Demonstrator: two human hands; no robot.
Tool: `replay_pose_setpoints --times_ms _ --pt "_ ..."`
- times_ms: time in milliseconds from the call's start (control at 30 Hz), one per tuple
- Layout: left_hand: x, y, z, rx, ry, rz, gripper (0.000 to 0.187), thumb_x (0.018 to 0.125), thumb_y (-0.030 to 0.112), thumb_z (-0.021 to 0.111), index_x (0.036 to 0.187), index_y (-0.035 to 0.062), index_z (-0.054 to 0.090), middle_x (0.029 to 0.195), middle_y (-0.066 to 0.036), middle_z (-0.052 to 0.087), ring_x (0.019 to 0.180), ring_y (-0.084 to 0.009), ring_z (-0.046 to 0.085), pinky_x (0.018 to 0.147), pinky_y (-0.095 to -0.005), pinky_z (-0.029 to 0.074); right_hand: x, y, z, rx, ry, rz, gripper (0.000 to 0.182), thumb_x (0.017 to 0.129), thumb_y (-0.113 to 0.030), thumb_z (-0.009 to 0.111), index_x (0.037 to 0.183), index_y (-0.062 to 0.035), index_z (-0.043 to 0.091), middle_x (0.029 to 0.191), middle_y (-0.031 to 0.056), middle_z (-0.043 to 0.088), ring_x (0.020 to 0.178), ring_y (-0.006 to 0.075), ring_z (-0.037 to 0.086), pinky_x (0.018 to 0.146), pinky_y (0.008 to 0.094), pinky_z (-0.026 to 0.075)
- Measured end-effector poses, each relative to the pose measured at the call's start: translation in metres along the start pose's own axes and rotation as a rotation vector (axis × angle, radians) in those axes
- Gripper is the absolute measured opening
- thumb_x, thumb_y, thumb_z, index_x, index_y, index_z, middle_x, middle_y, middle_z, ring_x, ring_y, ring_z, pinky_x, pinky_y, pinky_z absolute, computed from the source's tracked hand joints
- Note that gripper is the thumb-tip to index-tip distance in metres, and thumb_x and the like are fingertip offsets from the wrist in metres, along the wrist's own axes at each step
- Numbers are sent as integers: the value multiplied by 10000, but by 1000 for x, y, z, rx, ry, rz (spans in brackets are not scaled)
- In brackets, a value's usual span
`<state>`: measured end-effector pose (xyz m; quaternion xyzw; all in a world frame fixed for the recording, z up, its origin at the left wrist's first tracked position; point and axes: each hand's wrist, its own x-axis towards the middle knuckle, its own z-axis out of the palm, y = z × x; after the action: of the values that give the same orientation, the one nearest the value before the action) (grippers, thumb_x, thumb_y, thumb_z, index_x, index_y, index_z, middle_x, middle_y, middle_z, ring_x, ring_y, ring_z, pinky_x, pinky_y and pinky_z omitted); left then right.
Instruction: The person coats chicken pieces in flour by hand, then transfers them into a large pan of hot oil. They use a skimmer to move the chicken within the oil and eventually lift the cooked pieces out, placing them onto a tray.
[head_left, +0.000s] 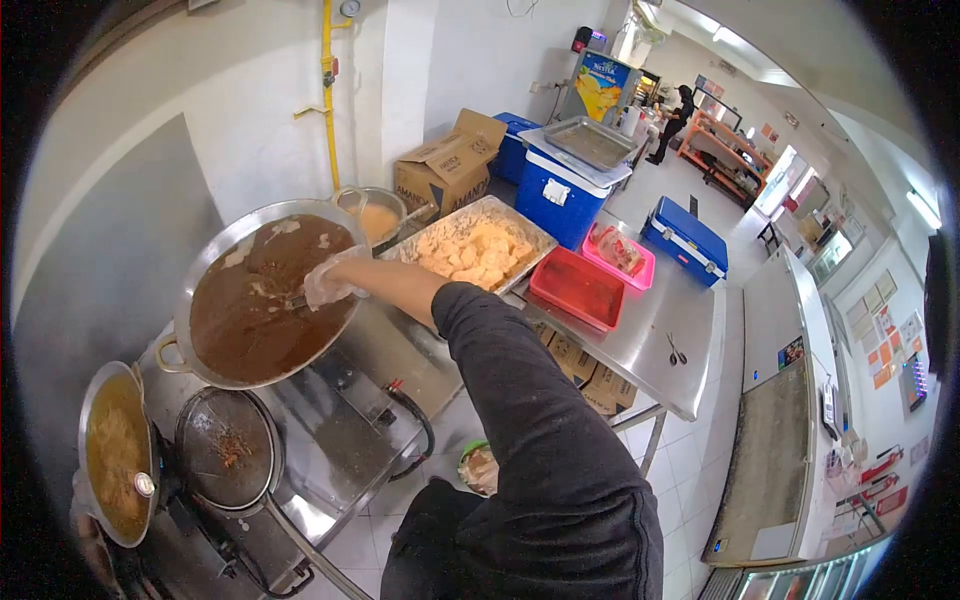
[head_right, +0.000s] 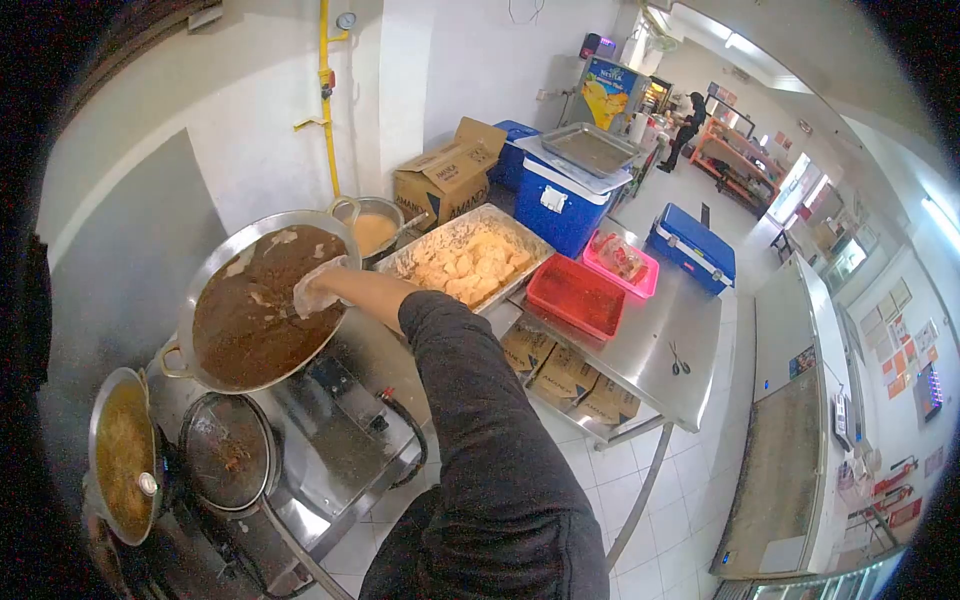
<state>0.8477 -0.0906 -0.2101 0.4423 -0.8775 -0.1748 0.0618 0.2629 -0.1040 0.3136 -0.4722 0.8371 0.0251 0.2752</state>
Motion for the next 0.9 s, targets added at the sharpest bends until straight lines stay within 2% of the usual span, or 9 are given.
replay_pose_setpoints --times_ms 100,200,433,500,567,600,700,767,900 --pt "-8 -7 0 1 6 -8 188 738 209 585 702 44 502 653 -147 492 651 -308 515 613 -473 415 -22 -25 -3 -10 -88 14 343 870 -327 440 1111 -125 574 1118 29 576 975 136 532 829 339 397" --pt "-16 -21 4 -1 17 -12 188 733 208 590 694 46 502 650 -147 490 646 -312 513 611 -474 411 72 12 34 -81 -147 -257 362 878 -309 442 1161 -106 542 1176 55 547 1072 143 497 888 345 375" --pt "-102 -72 2 83 80 -57 190 721 204 600 675 48 503 643 -147 486 635 -321 508 606 -477 403 29 2 33 -296 274 -915 354 841 -118 511 1194 -147 524 1188 121 521 1114 279 470 959 365 386" --pt "-148 -98 5 164 149 -27 190 718 203 603 669 49 504 641 -147 484 632 -323 507 605 -478 401 18 0 40 50 259 -1029 330 858 -118 495 1186 -123 525 1204 107 510 1099 253 483 957 332 390" --pt "-183 -116 10 335 269 95 191 714 202 606 664 50 504 639 -147 483 629 -326 505 604 -479 398 5 -30 36 814 -111 -197 364 807 -150 612 1155 -76 538 1230 84 484 1103 182 462 899 271 420" --pt "-198 -118 10 416 340 107 191 713 202 608 661 50 504 638 -147 482 627 -327 505 603 -479 397 0 -35 33 988 -164 -110 326 820 -165 591 1130 -73 552 1126 64 502 974 152 459 785 250 399" --pt "-214 -121 10 171 32 135 208 730 252 552 624 85 485 599 -135 462 567 -294 487 527 -451 402 -5 -23 34 1001 -260 -353 252 862 -210 526 1057 -67 595 811 4 553 587 60 452 445 187 336" --pt "-212 -120 10 12 -122 99 242 764 276 494 596 104 467 582 -125 453 541 -274 481 474 -442 401 30 8 53 475 162 -685 264 847 -230 543 1036 -54 596 813 -4 554 560 53 436 443 182 328" --pt "-223 -115 12 -217 -167 -125 189 762 198 468 601 100 469 588 -117 462 525 -256 472 452 -414 392 2 15 38 513 230 -479 282 844 -221 529 1073 -64 581 872 23 562 608 66 462 478 193 367"
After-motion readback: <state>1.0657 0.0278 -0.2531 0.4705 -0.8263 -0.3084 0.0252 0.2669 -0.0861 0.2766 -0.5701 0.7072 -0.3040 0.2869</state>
